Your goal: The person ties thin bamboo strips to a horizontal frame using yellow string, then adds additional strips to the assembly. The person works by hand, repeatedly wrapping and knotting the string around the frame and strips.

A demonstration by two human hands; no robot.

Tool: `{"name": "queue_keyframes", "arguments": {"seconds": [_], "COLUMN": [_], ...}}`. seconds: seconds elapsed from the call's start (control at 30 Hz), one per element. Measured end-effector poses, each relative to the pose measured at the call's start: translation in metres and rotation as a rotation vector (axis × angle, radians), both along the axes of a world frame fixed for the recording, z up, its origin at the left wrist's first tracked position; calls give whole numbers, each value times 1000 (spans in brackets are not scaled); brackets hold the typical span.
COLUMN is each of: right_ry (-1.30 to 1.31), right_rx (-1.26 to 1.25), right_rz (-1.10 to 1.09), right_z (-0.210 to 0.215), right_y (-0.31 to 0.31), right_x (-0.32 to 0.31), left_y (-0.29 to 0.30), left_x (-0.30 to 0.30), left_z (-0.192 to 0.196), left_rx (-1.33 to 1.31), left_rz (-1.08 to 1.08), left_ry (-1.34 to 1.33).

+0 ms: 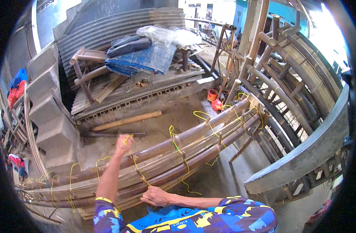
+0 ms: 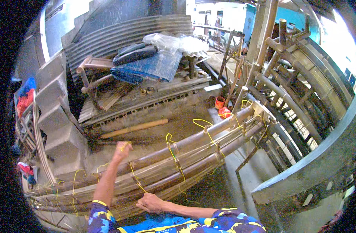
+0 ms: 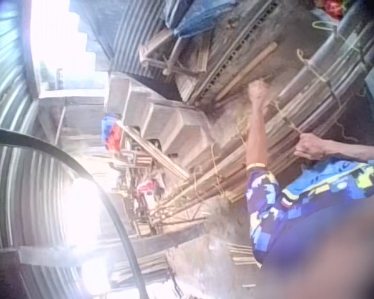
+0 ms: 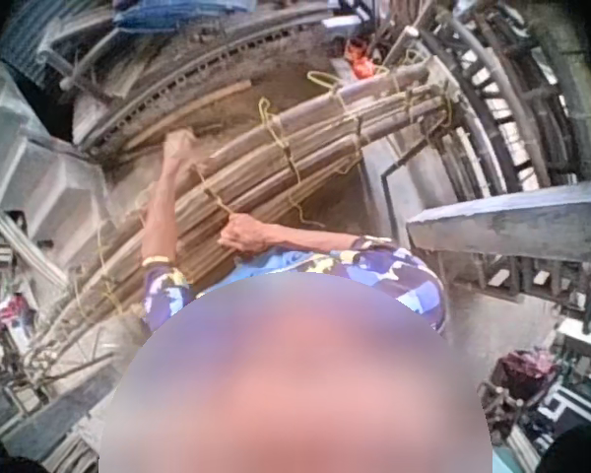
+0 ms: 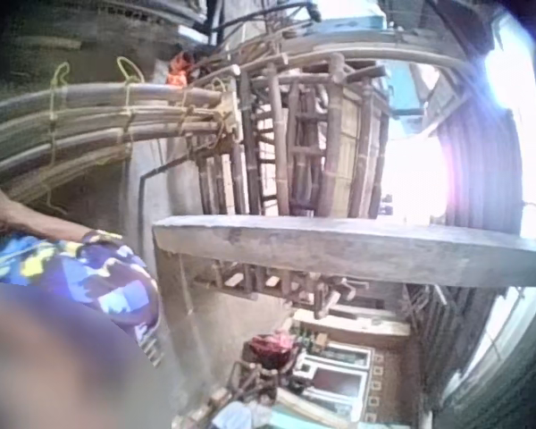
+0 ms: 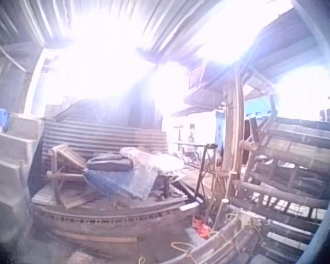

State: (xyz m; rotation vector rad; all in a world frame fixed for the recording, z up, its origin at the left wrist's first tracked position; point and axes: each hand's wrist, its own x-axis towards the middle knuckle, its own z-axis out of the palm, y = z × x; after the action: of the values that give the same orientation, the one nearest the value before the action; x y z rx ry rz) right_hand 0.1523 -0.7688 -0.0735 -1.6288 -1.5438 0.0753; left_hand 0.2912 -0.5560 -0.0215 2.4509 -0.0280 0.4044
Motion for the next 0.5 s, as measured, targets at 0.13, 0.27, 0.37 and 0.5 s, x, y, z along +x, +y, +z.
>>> {"name": "queue_keyframes", "arguments": {"seconds": [0.13, 0.27, 0.37, 0.5], "right_ry": [5, 75, 16, 14], "right_rx": [-10, -17, -126, -200], "right_rz": [-59, -58, 104, 306], "right_z": [4, 18, 32, 42], "right_y": [-7, 0, 30, 112], "right_x": [2, 3, -10, -52], "left_y": [4, 7, 14, 72], "left_x": [23, 26, 8, -60], "left_z": [-67, -56, -9, 47], "left_rx": [99, 353, 51, -52], "left_rz": [94, -25, 39, -107], "left_ry": [261, 425, 369, 197]}}
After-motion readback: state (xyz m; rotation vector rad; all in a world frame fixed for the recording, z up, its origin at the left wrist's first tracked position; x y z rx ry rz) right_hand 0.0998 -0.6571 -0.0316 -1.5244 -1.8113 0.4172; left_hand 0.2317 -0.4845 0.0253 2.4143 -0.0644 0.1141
